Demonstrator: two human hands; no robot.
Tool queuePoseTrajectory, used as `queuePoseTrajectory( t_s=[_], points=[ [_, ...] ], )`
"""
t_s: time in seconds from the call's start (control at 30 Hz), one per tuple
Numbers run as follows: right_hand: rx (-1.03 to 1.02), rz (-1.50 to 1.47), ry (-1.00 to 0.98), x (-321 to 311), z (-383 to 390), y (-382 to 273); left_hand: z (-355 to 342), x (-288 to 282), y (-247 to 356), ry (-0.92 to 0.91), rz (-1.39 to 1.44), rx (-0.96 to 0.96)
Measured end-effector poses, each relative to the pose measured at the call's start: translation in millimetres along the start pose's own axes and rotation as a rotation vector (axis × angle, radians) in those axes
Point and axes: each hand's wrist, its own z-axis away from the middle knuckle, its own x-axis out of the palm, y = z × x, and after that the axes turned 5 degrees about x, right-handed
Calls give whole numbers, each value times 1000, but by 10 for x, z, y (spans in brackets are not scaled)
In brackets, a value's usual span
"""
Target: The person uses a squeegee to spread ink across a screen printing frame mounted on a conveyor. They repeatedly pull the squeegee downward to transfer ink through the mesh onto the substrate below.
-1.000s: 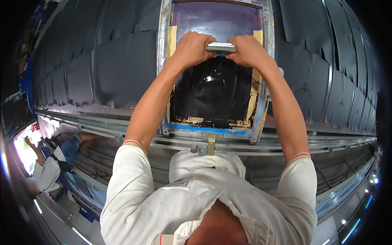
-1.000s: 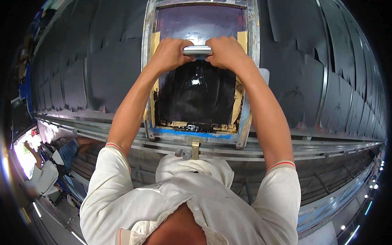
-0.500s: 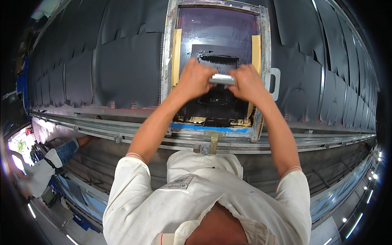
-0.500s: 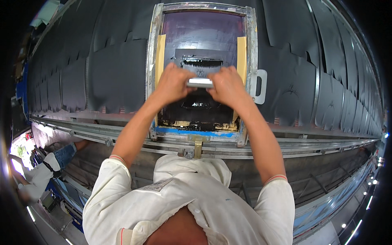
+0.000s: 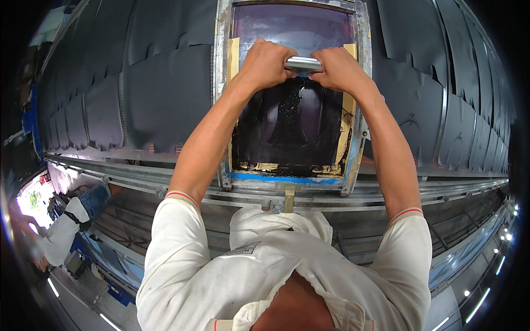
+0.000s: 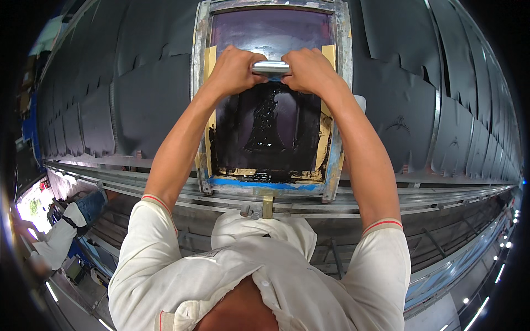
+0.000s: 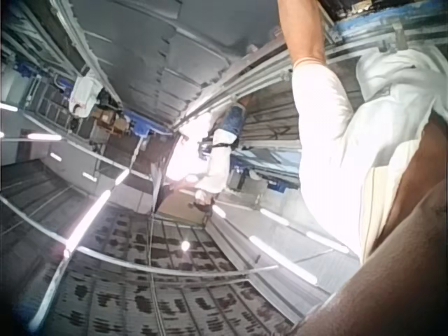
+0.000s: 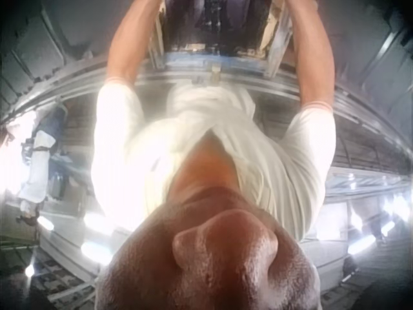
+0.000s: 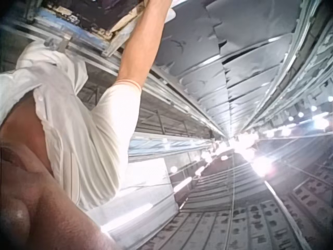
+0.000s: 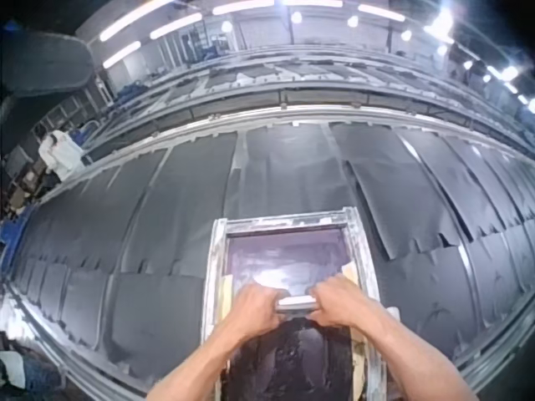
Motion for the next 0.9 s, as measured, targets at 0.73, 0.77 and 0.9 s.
queuePoseTrajectory(
  t_s=[0.73,0.77,0.9],
  points=[
    [-56,75,172,387,677,-284,710,109,390,55,-35,13],
    [-18,54,135,282,542,-218,525,57,322,45,-30,6],
    [51,9,-9,-44,99,-74,94,-88,115,-23,-45,-39]
  ],
)
